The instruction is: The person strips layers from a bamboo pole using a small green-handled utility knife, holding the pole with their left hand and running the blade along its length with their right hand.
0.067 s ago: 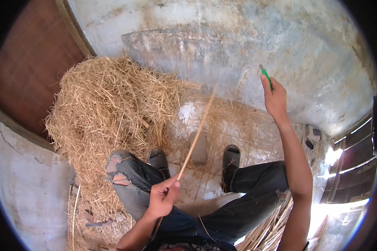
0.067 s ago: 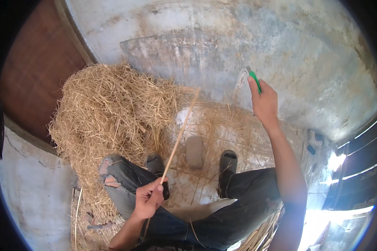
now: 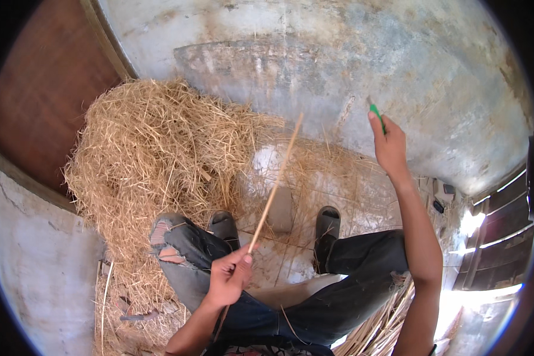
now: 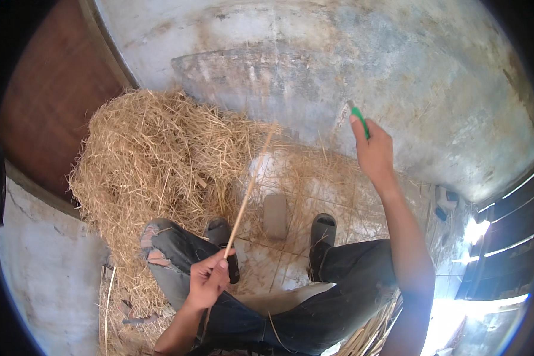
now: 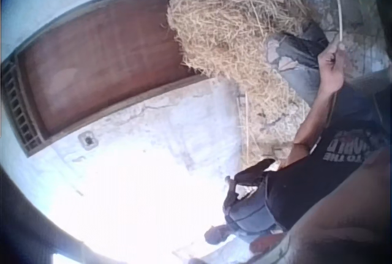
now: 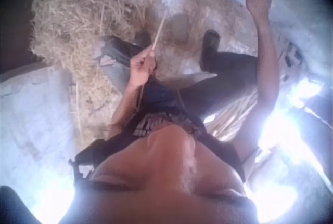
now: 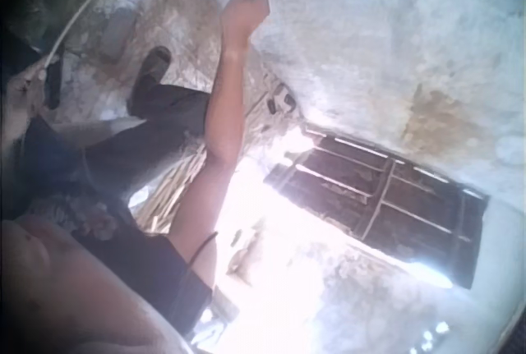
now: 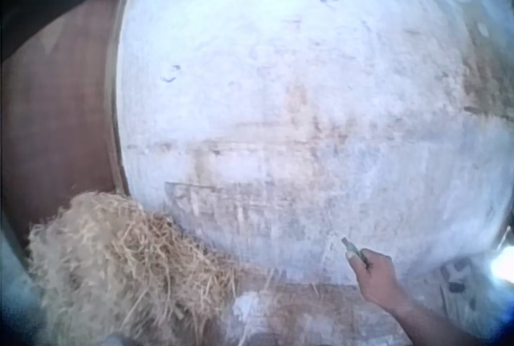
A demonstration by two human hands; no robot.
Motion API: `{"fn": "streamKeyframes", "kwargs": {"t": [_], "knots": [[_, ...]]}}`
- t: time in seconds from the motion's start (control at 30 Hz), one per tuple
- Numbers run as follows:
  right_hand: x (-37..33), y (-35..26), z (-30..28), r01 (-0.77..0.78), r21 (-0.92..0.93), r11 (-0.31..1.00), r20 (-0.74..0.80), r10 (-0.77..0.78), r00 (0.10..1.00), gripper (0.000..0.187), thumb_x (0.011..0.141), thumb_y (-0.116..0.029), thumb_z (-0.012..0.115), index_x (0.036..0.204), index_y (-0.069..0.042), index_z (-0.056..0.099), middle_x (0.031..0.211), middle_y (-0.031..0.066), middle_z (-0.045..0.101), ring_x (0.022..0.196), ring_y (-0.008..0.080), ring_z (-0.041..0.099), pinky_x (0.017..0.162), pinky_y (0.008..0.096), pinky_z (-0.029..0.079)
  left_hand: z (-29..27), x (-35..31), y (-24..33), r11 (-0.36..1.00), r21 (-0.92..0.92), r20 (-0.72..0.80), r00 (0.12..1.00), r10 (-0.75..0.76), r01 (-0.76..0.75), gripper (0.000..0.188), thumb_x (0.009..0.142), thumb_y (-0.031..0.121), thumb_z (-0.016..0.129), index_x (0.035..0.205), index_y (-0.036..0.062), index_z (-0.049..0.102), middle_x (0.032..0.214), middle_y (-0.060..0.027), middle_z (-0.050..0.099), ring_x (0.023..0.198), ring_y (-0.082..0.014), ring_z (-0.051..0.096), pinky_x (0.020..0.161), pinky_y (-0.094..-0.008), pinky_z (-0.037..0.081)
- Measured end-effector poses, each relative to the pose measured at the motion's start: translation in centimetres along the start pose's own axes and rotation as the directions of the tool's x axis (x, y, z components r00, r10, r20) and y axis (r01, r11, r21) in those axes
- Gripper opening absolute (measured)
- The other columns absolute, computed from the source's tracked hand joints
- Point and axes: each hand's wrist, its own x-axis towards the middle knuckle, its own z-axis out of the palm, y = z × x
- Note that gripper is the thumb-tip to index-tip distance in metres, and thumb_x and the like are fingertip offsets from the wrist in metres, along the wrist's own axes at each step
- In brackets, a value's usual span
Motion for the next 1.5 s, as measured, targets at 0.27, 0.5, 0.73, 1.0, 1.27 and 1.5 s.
{"fn": "streamKeyframes", "kwargs": {"t": [0.27, 0.5, 0.73, 1.0, 1.27, 1.5], "knots": [[-7.5, -8.5, 1.2, 0.297, 0.162, 0.941, 0.363, -0.337, 0.869, 0.037, 0.100, -0.043, 0.062, 0.093, -0.007, 0.066, 0.056, 0.0091, 0.057, 0.044, 0.0248, 0.056, 0.043, 0.0398, 0.042, -2.2, 6.1, 3.9, 0.990, -0.111, 0.079, 0.994, -0.077, 0.085, 0.039, 0.108, 0.023, 0.050, 0.139, -0.0005, 0.055, 0.059, 0.0023, 0.040, 0.039, -0.0053, 0.033, 0.037, -0.0218, 0.026], [-11.9, -10.8, 3.3, 0.485, 0.119, 0.867, 0.537, -0.467, 0.703, 0.040, 0.097, -0.046, 0.062, 0.089, -0.007, 0.063, 0.057, 0.0133, 0.061, 0.051, 0.0343, 0.064, 0.047, 0.0445, 0.050, 0.3, 5.4, 2.8, 0.936, 0.330, 0.031, 0.992, 0.120, -0.124, 0.038, 0.106, 0.016, 0.057, 0.141, 0.0015, 0.058, 0.070, 0.0030, 0.054, 0.057, -0.0033, 0.047, 0.052, -0.0200, 0.039], [-7.0, -7.1, 3.9, 0.177, 0.016, 0.984, 0.456, -0.165, 0.874, 0.041, 0.101, -0.044, 0.057, 0.091, -0.005, 0.064, 0.060, 0.0162, 0.063, 0.055, 0.0369, 0.065, 0.050, 0.0464, 0.049, -0.1, 2.9, 1.6, 0.941, 0.335, -0.002, 0.998, 0.055, -0.051, 0.036, 0.104, 0.009, 0.059, 0.139, -0.0001, 0.059, 0.073, 0.0042, 0.056, 0.062, -0.0029, 0.049, 0.056, -0.0205, 0.041], [-9.2, -8.8, 3.3, 0.338, 0.095, 0.936, 0.526, -0.335, 0.782, 0.038, 0.097, -0.044, 0.064, 0.087, -0.008, 0.065, 0.059, 0.0156, 0.060, 0.049, 0.0338, 0.061, 0.046, 0.0453, 0.046, -0.4, 2.3, 1.6, 0.948, 0.317, -0.035, 0.998, 0.052, -0.039, 0.036, 0.104, 0.010, 0.058, 0.139, 0.0008, 0.060, 0.072, 0.0045, 0.055, 0.061, -0.0023, 0.048, 0.055, -0.0204, 0.040], [-11.6, -9.6, 5.2, 0.495, 0.096, 0.863, 0.547, -0.462, 0.698, 0.040, 0.095, -0.050, 0.064, 0.087, -0.011, 0.067, 0.059, 0.0135, 0.064, 0.051, 0.0354, 0.064, 0.045, 0.0465, 0.048, 0.4, 3.8, 2.4, 0.958, 0.284, -0.050, 0.997, 0.066, -0.049, 0.036, 0.104, 0.010, 0.059, 0.139, 0.0007, 0.060, 0.072, 0.0058, 0.053, 0.061, -0.0017, 0.045, 0.055, -0.0200, 0.039], [2.9, 2.6, 1.5, -0.082, -0.147, 0.986, 0.026, 0.086, 0.996, 0.056, 0.104, -0.049, 0.052, 0.085, 0.003, 0.064, 0.067, 0.0220, 0.063, 0.059, 0.0324, 0.059, 0.059, 0.0445, 0.047, -0.5, 1.2, 1.7, 0.953, 0.276, 0.165, 0.983, 0.081, -0.125, 0.033, 0.106, 0.010, 0.055, 0.136, -0.0023, 0.061, 0.064, 0.0040, 0.050, 0.051, -0.0026, 0.041, 0.048, -0.0208, 0.033]]}}
